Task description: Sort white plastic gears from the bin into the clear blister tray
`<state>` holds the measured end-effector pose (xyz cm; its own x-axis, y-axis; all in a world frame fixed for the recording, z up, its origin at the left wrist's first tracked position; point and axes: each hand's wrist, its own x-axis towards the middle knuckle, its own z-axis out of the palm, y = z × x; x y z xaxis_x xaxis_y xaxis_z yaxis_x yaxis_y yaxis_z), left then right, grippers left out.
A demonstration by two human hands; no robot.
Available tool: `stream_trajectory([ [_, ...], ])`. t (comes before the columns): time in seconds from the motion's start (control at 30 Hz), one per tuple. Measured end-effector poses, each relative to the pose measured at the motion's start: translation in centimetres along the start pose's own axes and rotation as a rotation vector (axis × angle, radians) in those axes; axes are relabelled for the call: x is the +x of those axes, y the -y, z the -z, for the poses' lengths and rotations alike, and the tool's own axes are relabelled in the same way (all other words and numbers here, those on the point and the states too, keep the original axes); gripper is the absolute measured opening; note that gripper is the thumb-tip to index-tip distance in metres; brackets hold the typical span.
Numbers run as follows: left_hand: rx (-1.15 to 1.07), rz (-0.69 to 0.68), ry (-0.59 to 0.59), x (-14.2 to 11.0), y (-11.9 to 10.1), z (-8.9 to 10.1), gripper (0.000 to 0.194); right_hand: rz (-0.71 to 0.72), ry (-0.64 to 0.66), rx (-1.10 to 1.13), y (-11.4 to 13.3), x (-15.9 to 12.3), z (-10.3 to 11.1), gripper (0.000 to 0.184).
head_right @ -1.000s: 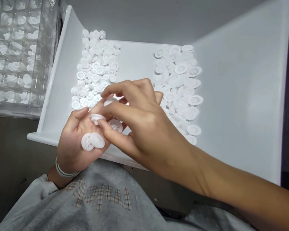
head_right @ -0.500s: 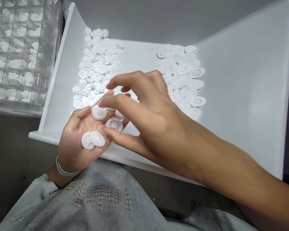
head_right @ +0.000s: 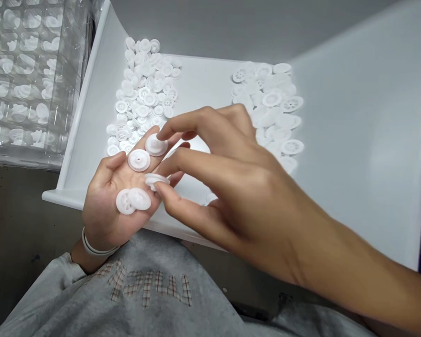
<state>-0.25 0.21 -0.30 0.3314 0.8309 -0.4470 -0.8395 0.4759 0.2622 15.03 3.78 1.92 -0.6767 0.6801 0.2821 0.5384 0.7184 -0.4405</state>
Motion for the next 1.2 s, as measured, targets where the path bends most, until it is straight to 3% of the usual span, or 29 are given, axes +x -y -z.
stream_trajectory([
  [0.23, 0.008, -0.025, -0.010, 0.1, 0.0, 0.1, 0.052, -0.146, -0.061, 0.116, -0.5, 0.1, -1.5, 0.018],
  [0.43, -0.044, -0.031, -0.002, 0.0, -0.2, 0.0, 0.055, -0.050, 0.004, 0.152, -0.9, 0.6, -0.7, 0.042],
  [0.7, -0.045, -0.033, 0.019, -0.2, -0.3, 0.1, 0.049, -0.013, 0.082, 0.244, -1.9, 0.3, -1.3, 0.050],
  [0.83, -0.039, -0.014, 0.049, -0.1, -0.2, 0.0, 0.048, -0.020, 0.036, 0.180, -2.0, 0.2, -2.1, 0.043],
  [1.2, -0.117, 0.001, 0.097, 0.0, -0.1, 0.0, 0.049, -0.083, 0.057, -0.027, -1.3, -0.4, -2.9, 0.061],
])
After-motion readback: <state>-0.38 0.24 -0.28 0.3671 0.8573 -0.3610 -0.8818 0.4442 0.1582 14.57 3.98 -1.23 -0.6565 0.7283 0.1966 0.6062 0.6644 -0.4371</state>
